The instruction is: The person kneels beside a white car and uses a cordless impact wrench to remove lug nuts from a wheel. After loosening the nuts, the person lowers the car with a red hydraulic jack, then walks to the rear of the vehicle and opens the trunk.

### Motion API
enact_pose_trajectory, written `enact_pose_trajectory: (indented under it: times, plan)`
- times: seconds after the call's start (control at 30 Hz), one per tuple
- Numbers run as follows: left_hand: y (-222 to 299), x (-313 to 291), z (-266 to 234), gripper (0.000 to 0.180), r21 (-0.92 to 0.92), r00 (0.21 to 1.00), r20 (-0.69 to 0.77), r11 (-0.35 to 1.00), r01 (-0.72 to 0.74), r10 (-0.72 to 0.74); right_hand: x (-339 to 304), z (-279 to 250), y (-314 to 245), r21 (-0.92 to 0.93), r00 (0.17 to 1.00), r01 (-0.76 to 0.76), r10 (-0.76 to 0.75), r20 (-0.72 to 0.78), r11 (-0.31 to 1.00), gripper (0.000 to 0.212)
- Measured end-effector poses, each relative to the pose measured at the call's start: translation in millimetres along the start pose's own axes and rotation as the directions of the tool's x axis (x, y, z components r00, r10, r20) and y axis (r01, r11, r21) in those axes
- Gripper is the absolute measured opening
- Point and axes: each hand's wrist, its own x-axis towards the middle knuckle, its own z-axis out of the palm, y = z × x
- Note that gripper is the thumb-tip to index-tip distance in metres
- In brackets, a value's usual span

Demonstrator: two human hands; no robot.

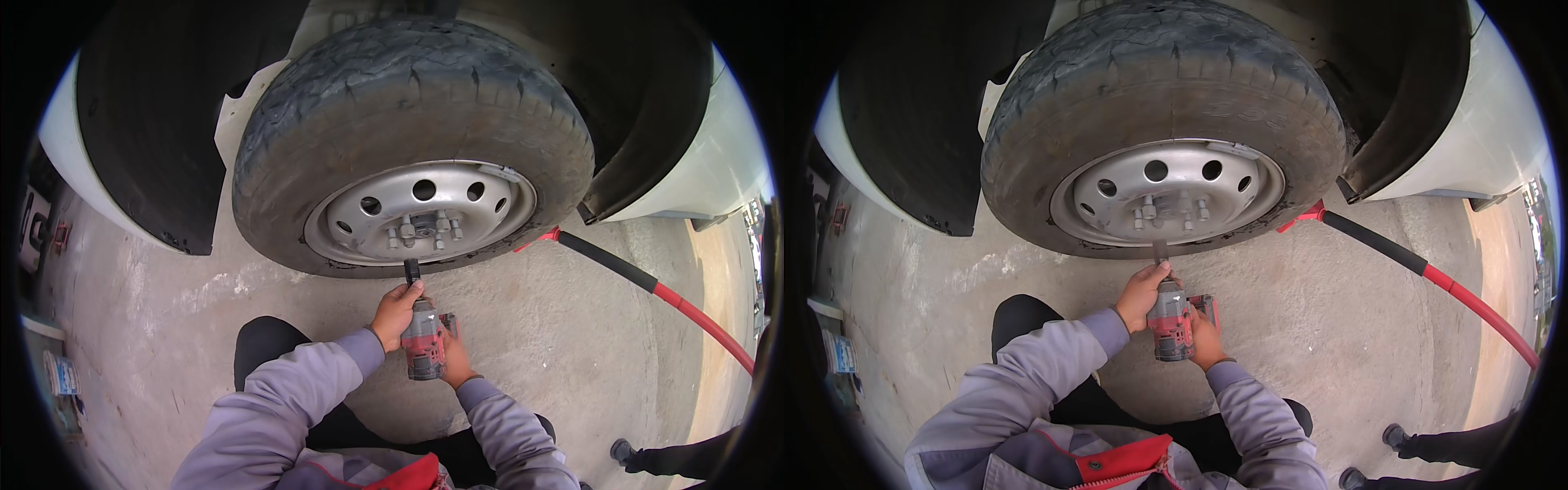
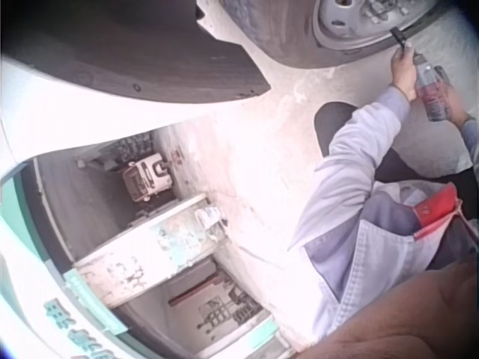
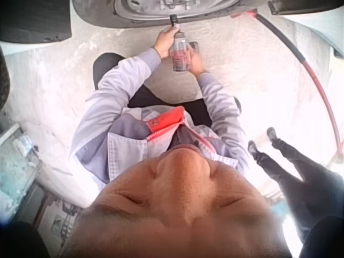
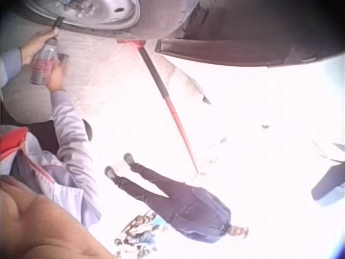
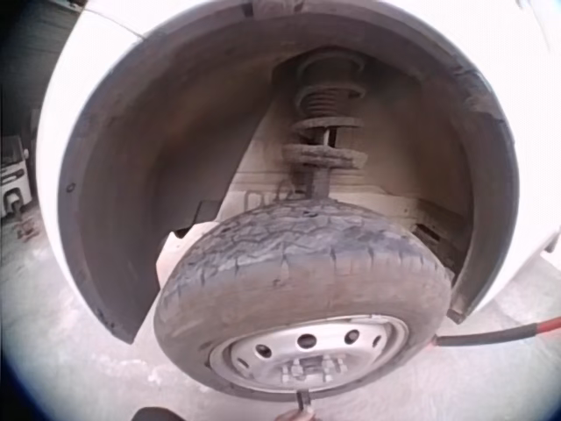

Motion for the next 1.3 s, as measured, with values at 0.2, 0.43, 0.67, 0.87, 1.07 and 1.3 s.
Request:
enact_pose_trajectory:
  times: [0.2,0.43,0.67,0.87,1.07,1.3]
  plan:
    - [11,-24,41,0.029,-0.106,0.98,0.199,0.994,0.041,-0.019,-23,-20,-13,0.534,0.985,-0.111,0.163,-0.051,0.838,0.04]
    - [49,-31,63,0.031,-0.133,0.95,0.298,0.989,-0.058,0.096,-1,-51,-34,0.261,0.974,0.02,0.04,-0.222,0.965,0.024]
    - [49,-30,69,0.028,-0.212,0.941,0.321,0.977,-0.035,0.104,-2,-59,-41,0.397,0.972,0.076,0.021,-0.234,0.915,0.03]
    - [51,-29,75,0.033,-0.128,0.959,0.222,0.98,-0.151,0.177,8,-42,-45,0.883,0.955,-0.03,0.275,-0.114,0.469,0.027]
    - [61,-26,78,0.032,-0.225,0.968,0.183,0.966,-0.131,0.174,21,-53,-58,0.026,0.932,0.19,-0.172,-0.319,0.981,0.026]
    - [61,-21,78,0.031,-0.214,0.966,0.198,0.969,-0.122,0.165,23,-48,-59,0.332,0.958,0.163,-0.069,-0.277,0.929,0.04]
